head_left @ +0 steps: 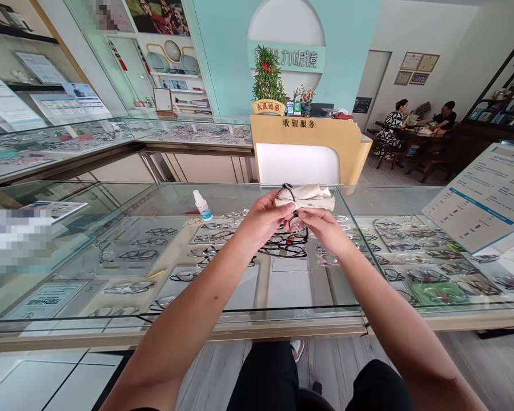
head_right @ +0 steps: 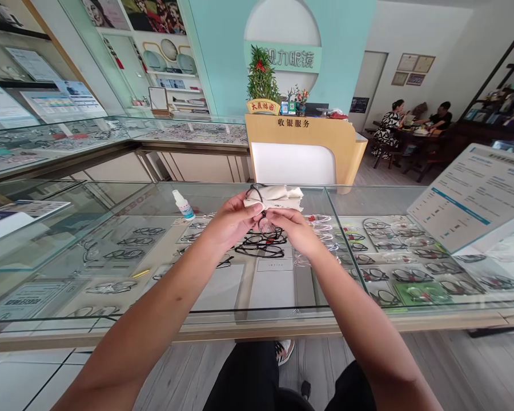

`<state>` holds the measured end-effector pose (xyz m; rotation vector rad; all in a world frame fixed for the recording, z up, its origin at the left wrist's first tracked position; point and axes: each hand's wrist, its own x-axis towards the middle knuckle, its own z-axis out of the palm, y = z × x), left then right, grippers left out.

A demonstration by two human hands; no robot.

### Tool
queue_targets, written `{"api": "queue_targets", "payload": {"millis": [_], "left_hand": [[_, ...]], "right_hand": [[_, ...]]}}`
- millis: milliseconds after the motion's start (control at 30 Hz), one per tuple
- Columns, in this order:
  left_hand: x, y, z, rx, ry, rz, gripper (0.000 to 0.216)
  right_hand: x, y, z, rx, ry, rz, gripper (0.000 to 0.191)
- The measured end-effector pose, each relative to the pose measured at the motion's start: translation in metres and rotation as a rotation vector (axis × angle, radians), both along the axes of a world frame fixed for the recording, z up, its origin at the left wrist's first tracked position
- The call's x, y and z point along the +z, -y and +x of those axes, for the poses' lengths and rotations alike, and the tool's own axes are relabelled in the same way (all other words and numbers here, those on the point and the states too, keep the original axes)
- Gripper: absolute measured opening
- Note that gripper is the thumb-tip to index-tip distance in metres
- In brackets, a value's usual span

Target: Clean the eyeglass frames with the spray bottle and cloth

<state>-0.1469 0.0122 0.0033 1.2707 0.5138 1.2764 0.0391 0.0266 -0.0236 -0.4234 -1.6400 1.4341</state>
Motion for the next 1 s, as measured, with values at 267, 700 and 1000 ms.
{"api": "queue_targets", "payload": {"millis": [267,700,1000], "left_hand": [[-0.002,0.004,0.005,-0.042,0.005,-0.040,0.050],[-0.017,0.000,0.011,0.115,-0.087,0.122,0.053],[-0.015,-0.002,0.002,0.095,-0.116,0.212,0.050]], "right_hand": [[-0.009,-0.005,0.005,-0.061,0.046,-0.038,0.050],[-0.015,-0.010,0.001,-0.134,-0.092,-0.190,0.049],[-0.003,-0.002,0.000,-0.041,-0.070,-0.103,0.048]]}}
